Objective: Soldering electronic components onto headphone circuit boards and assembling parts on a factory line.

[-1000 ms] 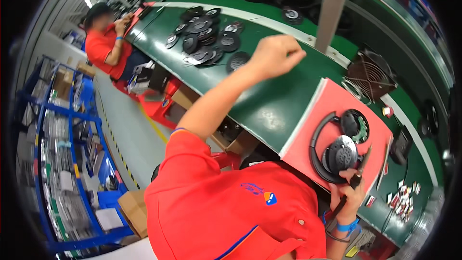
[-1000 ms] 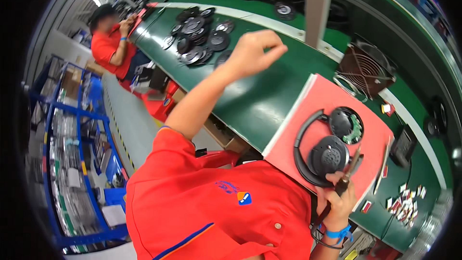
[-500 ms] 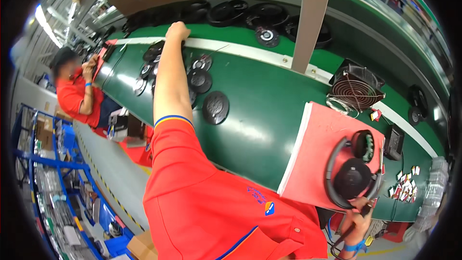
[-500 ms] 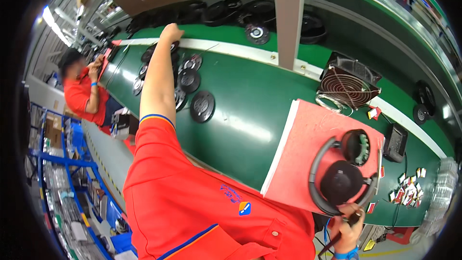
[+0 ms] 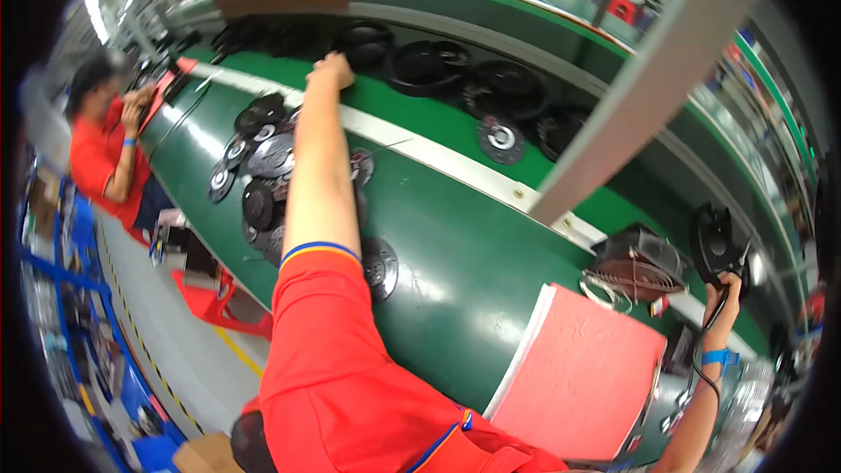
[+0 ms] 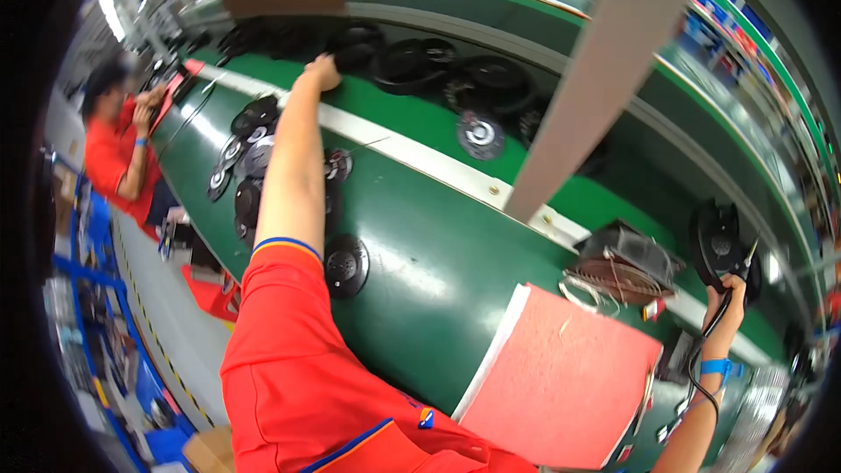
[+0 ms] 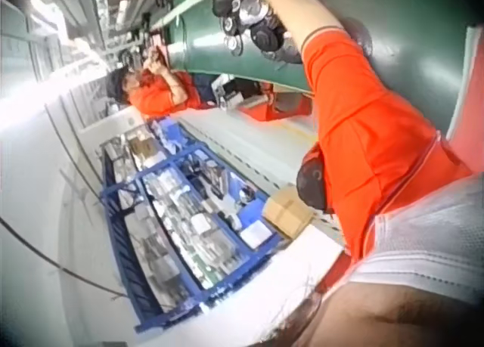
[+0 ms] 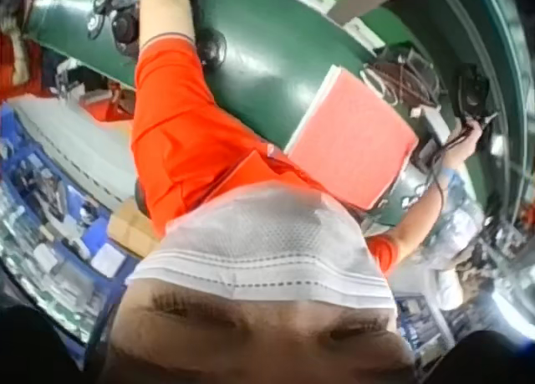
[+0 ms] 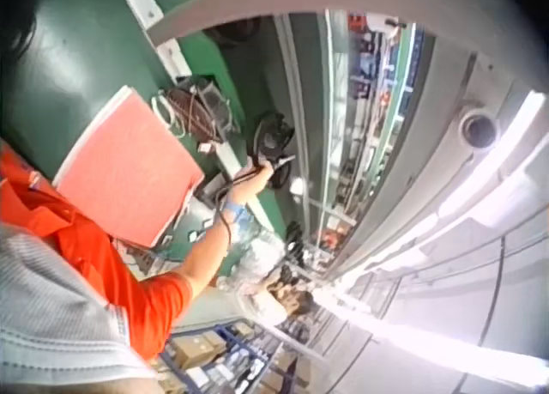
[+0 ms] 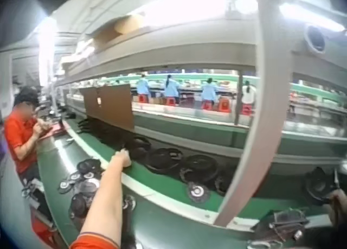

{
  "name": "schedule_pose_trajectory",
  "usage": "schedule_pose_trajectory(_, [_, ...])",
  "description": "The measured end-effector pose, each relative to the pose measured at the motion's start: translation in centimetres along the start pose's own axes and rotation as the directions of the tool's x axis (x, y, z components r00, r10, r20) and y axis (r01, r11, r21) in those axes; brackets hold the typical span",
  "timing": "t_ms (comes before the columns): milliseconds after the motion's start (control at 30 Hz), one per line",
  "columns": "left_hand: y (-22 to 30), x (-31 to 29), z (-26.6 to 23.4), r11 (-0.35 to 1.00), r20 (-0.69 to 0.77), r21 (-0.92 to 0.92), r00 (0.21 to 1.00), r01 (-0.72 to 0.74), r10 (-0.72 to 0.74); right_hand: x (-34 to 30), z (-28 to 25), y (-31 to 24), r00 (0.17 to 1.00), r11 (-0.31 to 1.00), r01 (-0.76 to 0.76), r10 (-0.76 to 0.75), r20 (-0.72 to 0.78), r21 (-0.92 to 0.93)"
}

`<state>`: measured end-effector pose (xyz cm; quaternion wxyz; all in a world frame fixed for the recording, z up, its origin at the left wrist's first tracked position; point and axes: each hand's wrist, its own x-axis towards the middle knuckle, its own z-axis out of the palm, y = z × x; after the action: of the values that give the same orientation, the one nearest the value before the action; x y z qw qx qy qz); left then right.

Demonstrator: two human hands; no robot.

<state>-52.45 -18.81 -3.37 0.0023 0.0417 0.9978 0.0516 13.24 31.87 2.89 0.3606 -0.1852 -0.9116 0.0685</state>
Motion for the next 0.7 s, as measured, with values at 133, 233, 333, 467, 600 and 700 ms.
schedule_pose_trajectory(133, [4.0, -6.0, -3.6, 0.991, -0.03, -0.13, 1.0, -0.011, 0.008, 1.8, 3.5, 0.8, 0.998, 0.994, -0.052, 0.05, 0.027, 0.099])
schedule_pose_trajectory(233, [3.2, -6.2, -3.5, 0.996, -0.09, 0.081, 0.994, -0.048, 0.055, 2.1, 3.3, -1.7, 0.996, 0.996, 0.004, -0.013, 0.09, 0.095])
schedule_pose_trajectory(333, [3.6, -6.4, -3.4, 0.969, -0.062, 0.247, 0.998, -0.016, 0.033, 0.3, 0.0, -4.6, 0.985, 0.993, 0.116, -0.117, 0.127, 0.016])
schedule_pose_trajectory(467, [3.4, -7.7, -4.6, 0.937, -0.307, 0.334, 0.927, -0.106, 0.214, -3.6, -4.9, -4.0, 0.944, 0.969, 0.249, -0.242, 0.223, -0.003])
schedule_pose_trajectory(600, [1.4, -14.0, -12.1, 0.95, -0.656, 0.177, 0.688, -0.258, 0.31, -9.0, -10.1, -8.4, 0.974, 0.988, -0.089, 0.113, 0.194, -0.128])
schedule_pose_trajectory(700, [-0.8, -23.8, -17.2, 0.921, -0.724, 0.101, 0.607, -0.375, 0.326, -11.3, -13.1, -8.4, 0.978, 0.957, 0.043, 0.018, 0.209, -0.287])
